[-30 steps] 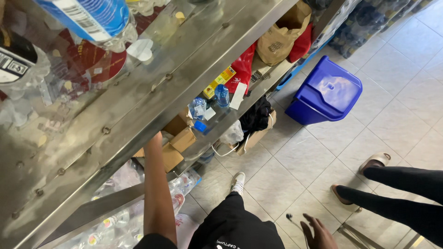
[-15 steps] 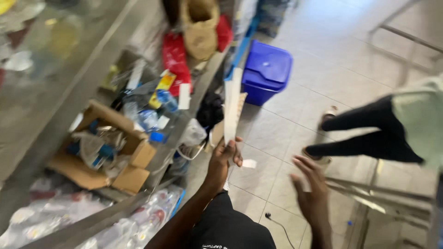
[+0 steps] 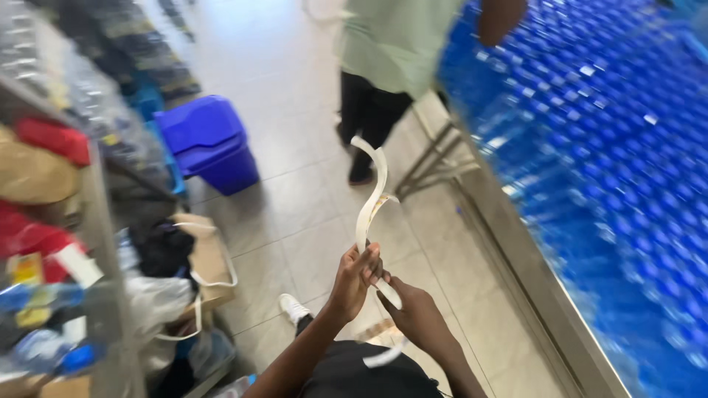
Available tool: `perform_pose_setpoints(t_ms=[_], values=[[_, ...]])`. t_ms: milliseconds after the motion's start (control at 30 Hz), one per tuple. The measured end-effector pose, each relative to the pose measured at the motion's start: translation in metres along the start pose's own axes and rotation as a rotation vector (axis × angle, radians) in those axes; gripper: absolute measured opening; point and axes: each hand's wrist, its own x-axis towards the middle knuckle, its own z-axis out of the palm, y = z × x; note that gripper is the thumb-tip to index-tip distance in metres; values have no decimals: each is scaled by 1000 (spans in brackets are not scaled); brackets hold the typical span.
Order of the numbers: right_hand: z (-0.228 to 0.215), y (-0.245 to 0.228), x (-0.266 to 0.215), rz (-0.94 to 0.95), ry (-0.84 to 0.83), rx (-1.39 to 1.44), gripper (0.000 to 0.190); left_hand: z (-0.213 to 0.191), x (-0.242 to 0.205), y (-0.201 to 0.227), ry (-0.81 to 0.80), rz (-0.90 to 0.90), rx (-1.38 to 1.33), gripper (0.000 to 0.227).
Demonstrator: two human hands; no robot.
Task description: The person walks to a table filled with blue plastic bottles and begins applying small round stickers to the caps. They peel individual stickers from a roll and press them onto the bottle tops one by one.
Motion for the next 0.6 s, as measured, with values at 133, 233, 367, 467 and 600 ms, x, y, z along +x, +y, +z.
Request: perform_pose_setpoints(t_ms=[133, 233, 367, 467, 600], values=[[-2, 87, -43, 149, 186, -462, 33, 14, 22, -101, 74, -206, -89, 36], [6, 162, -80, 193, 335, -652, 29, 32, 26, -169, 44, -370, -221, 28], [-1, 197, -140, 327, 523, -737, 34, 76, 22, -238, 73, -615, -263, 32], [-4, 209, -175, 527, 566, -556, 28, 95, 20, -280, -12, -644, -162, 40], [-9, 220, -213, 751, 604, -286, 41, 110, 35, -333, -80, -749, -109, 43]])
